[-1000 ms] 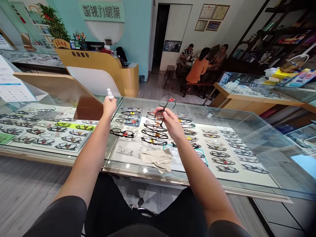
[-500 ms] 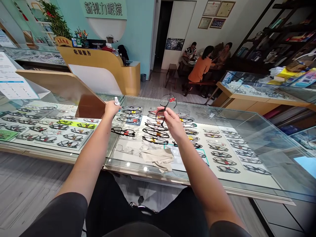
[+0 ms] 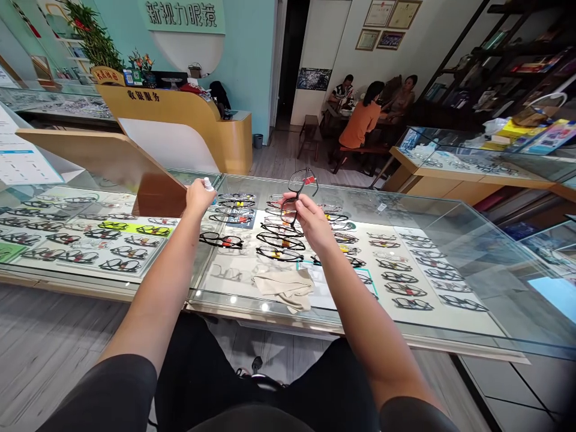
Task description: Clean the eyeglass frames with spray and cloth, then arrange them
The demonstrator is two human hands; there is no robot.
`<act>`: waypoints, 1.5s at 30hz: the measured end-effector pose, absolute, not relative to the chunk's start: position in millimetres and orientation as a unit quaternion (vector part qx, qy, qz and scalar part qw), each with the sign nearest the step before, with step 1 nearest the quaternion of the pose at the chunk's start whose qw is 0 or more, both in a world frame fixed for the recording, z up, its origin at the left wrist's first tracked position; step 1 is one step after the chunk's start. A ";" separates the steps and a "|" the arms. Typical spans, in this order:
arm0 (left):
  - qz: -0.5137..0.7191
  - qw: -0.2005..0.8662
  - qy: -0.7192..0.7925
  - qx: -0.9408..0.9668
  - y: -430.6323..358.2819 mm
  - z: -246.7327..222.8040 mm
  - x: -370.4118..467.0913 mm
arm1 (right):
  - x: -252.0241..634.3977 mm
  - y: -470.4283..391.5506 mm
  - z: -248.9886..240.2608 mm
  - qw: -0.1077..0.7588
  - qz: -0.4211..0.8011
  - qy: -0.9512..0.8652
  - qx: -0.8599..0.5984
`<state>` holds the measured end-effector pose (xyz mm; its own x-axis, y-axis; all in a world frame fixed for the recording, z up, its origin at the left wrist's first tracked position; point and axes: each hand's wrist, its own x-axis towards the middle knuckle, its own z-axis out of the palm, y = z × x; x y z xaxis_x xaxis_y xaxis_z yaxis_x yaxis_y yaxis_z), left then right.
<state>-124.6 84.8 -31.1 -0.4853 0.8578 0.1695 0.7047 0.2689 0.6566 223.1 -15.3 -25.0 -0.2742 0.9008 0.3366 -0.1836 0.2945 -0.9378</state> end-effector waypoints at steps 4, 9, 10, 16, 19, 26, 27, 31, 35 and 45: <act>0.408 0.012 0.739 0.535 69.5 -17.3 -108.2 | 228.0 -12.0 -23.6 0.541 0.515 -0.601 -0.286; 0.478 -0.064 0.587 0.650 33.1 7.2 -57.1 | 238.5 -4.7 -21.2 0.563 0.492 -0.595 -0.296; 0.465 -0.041 0.549 0.693 23.1 9.8 -43.2 | 240.3 -3.7 -20.3 0.568 0.487 -0.592 -0.300; 0.267 0.157 0.268 0.912 -40.2 -12.8 29.8 | 244.7 -1.2 -17.0 0.586 0.487 -0.579 -0.292; 0.154 0.128 0.218 0.955 -61.6 -31.9 48.9 | 243.7 -1.1 -17.2 0.586 0.489 -0.577 -0.291; -0.055 0.038 0.256 0.964 -77.5 -36.0 64.3 | 240.8 -2.0 -16.7 0.595 0.501 -0.564 -0.277; -0.056 0.041 0.258 0.964 -77.9 -35.6 65.1 | 240.5 -1.9 -16.8 0.594 0.501 -0.564 -0.279; -0.036 0.043 0.264 0.963 -79.2 -39.0 66.6 | 240.5 -0.6 -18.6 0.589 0.506 -0.565 -0.278; -0.006 0.060 0.260 0.964 -78.6 -43.0 66.4 | 242.2 1.2 -20.7 0.589 0.510 -0.567 -0.267; 0.036 0.141 0.260 0.955 -78.6 -44.5 66.4 | 241.6 2.0 -21.7 0.590 0.507 -0.570 -0.264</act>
